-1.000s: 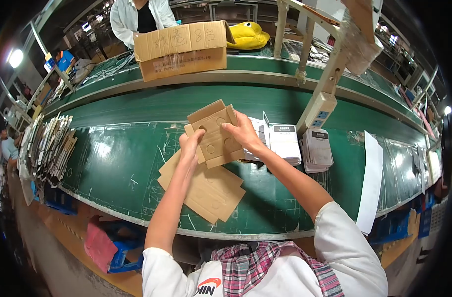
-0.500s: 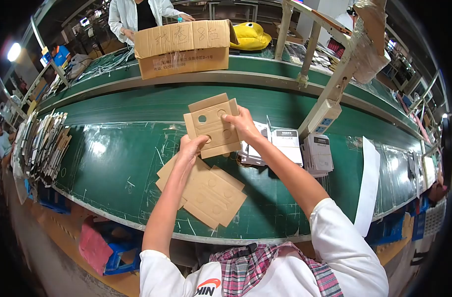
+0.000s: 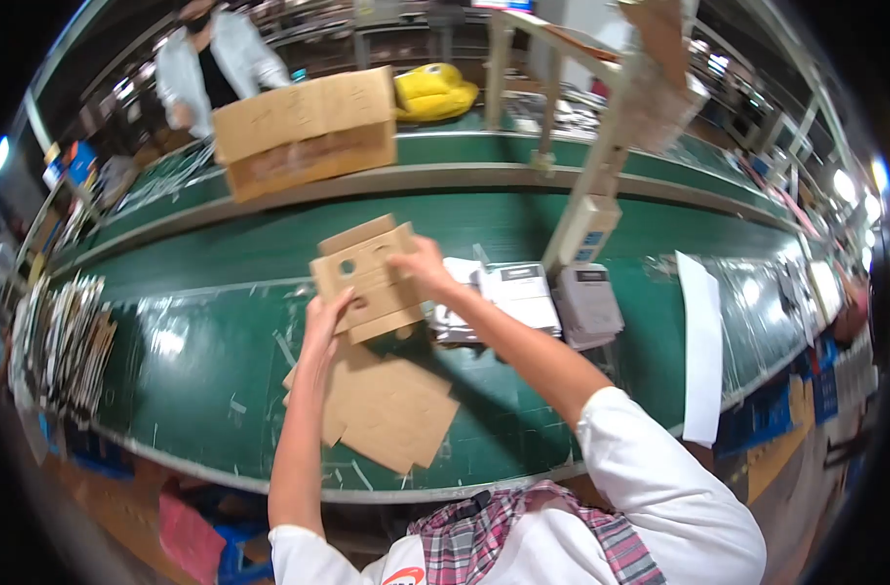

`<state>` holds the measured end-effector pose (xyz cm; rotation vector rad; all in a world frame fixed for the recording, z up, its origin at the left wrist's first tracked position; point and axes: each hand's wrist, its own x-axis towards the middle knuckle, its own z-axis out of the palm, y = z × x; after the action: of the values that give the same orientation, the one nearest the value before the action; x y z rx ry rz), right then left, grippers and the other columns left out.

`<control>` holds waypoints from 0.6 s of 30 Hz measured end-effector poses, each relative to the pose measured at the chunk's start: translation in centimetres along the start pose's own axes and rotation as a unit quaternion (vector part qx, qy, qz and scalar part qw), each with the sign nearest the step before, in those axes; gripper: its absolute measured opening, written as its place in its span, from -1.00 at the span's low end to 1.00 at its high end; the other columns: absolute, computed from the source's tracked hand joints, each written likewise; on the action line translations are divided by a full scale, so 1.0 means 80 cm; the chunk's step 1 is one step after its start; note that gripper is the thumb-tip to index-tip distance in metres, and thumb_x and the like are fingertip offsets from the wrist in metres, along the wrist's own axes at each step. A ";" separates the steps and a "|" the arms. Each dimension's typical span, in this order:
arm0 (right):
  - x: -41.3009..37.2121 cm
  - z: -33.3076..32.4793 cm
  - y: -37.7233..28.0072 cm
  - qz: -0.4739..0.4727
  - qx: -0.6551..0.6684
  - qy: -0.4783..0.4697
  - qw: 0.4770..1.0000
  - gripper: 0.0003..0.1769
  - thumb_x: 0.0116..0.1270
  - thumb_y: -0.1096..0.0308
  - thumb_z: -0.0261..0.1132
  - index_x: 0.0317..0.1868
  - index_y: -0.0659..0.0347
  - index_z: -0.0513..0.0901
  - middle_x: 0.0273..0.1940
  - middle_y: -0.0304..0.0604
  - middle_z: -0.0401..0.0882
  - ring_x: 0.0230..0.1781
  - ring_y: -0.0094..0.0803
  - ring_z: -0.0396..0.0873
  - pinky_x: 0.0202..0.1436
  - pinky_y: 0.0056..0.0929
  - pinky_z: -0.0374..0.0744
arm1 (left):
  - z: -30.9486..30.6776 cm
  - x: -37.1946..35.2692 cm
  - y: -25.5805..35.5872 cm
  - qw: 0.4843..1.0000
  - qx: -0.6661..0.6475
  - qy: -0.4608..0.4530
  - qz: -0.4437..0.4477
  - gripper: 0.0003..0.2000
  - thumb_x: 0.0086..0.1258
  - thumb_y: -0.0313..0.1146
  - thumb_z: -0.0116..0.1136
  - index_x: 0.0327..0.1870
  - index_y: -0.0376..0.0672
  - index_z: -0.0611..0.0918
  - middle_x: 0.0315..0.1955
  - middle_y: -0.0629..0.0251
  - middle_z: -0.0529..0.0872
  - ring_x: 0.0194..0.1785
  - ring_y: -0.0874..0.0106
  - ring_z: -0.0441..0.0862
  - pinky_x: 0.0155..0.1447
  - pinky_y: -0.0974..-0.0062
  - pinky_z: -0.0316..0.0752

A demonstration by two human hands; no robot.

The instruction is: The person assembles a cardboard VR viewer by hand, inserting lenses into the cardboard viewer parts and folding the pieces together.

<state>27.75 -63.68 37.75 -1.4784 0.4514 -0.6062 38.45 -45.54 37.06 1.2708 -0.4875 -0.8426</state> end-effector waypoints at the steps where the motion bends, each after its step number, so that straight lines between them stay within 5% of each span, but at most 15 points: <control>1: 0.008 0.004 0.016 -0.030 0.025 0.025 0.999 -0.68 0.01 0.35 0.31 -0.21 0.35 0.64 -0.36 -0.14 0.66 -0.38 -0.42 0.59 -0.28 -0.38 0.58 | 0.005 -0.003 0.001 0.998 0.032 0.024 0.038 -0.77 0.34 -0.39 0.15 -0.04 -0.29 0.55 -0.27 0.29 0.67 -0.23 0.49 0.63 -0.13 0.50 0.54; 2: -0.001 0.009 -0.002 0.011 -0.020 0.067 0.998 -0.75 -0.01 0.38 0.30 -0.31 0.36 0.67 -0.41 -0.12 0.66 -0.41 -0.39 0.60 -0.31 -0.31 0.58 | 0.014 -0.010 0.007 0.994 0.062 0.041 0.081 -0.78 0.35 -0.40 0.13 -0.07 -0.32 0.55 -0.27 0.27 0.68 -0.23 0.48 0.64 -0.12 0.49 0.55; 3: 0.001 0.009 -0.007 0.069 -0.076 0.065 0.993 -0.70 0.04 0.39 0.32 -0.19 0.36 0.65 -0.28 -0.10 0.66 -0.27 -0.37 0.60 -0.19 -0.37 0.57 | 0.024 -0.018 0.011 0.989 0.064 0.052 0.120 -0.79 0.35 -0.39 0.13 -0.09 -0.33 0.57 -0.28 0.25 0.69 -0.26 0.48 0.64 -0.14 0.50 0.54; 5: 0.007 0.015 0.008 0.106 -0.016 0.083 0.991 -0.64 -0.04 0.35 0.35 -0.21 0.37 0.66 -0.30 -0.05 0.66 -0.33 -0.35 0.61 -0.25 -0.36 0.59 | 0.026 -0.022 0.010 0.966 0.187 0.068 0.166 -0.78 0.33 -0.41 0.12 -0.11 -0.40 0.58 -0.31 0.22 0.70 -0.32 0.48 0.65 -0.20 0.50 0.55; 11: 0.008 0.034 0.019 0.107 -0.172 0.188 0.961 -0.38 -0.02 0.11 0.37 -0.05 0.45 0.52 -0.12 0.19 0.58 -0.07 -0.05 0.59 0.01 -0.19 0.53 | 0.043 -0.023 0.006 0.933 0.247 0.115 0.233 -0.79 0.34 -0.52 0.06 -0.06 -0.44 0.55 -0.32 0.16 0.70 -0.35 0.45 0.67 -0.27 0.49 0.59; 12: 0.005 0.028 0.017 0.099 -0.171 0.146 0.969 -0.30 0.01 0.06 0.35 0.03 0.45 0.43 -0.02 0.30 0.51 0.02 0.04 0.54 0.05 -0.12 0.51 | 0.033 -0.017 -0.004 0.941 0.217 0.117 0.233 -0.79 0.33 -0.52 0.07 -0.07 -0.43 0.56 -0.32 0.17 0.71 -0.35 0.45 0.67 -0.29 0.49 0.59; 14: -0.006 0.028 -0.023 0.072 -0.035 0.108 0.991 -0.52 0.04 0.08 0.36 -0.24 0.39 0.65 -0.21 0.15 0.64 -0.10 -0.15 0.62 -0.09 -0.19 0.58 | 0.037 -0.027 0.013 0.958 0.179 0.110 0.197 -0.80 0.33 -0.50 0.08 -0.10 -0.42 0.56 -0.33 0.18 0.71 -0.35 0.43 0.67 -0.26 0.51 0.57; 15: -0.016 0.009 -0.037 0.139 -0.016 -0.025 0.990 -0.54 0.06 0.07 0.40 -0.21 0.33 0.65 -0.22 0.00 0.65 -0.19 -0.32 0.61 -0.14 -0.29 0.59 | 0.033 -0.029 0.017 0.965 0.155 0.124 0.172 -0.81 0.32 -0.49 0.11 -0.11 -0.41 0.57 -0.32 0.18 0.70 -0.34 0.42 0.67 -0.24 0.51 0.57; 16: 0.004 -0.005 -0.004 0.106 -0.026 -0.082 0.991 -0.49 0.07 0.07 0.43 -0.09 0.27 0.60 -0.14 -0.11 0.62 -0.22 -0.41 0.59 -0.19 -0.39 0.58 | 0.017 -0.019 0.003 0.975 0.076 0.132 0.160 -0.80 0.31 -0.48 0.14 -0.11 -0.40 0.58 -0.30 0.18 0.70 -0.34 0.42 0.68 -0.22 0.50 0.58; 18: 0.001 -0.006 0.007 0.131 0.113 -0.179 0.968 -0.48 0.09 0.20 0.45 0.02 0.25 0.54 -0.12 -0.17 0.61 -0.17 -0.41 0.60 -0.15 -0.37 0.60 | 0.004 -0.021 0.004 0.979 0.062 0.150 0.121 -0.79 0.32 -0.46 0.14 -0.09 -0.37 0.57 -0.29 0.18 0.70 -0.30 0.43 0.67 -0.20 0.49 0.56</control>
<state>27.57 -64.12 37.20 -1.2492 0.2763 -0.1665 37.23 -44.41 37.66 1.3932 -0.4453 -0.4121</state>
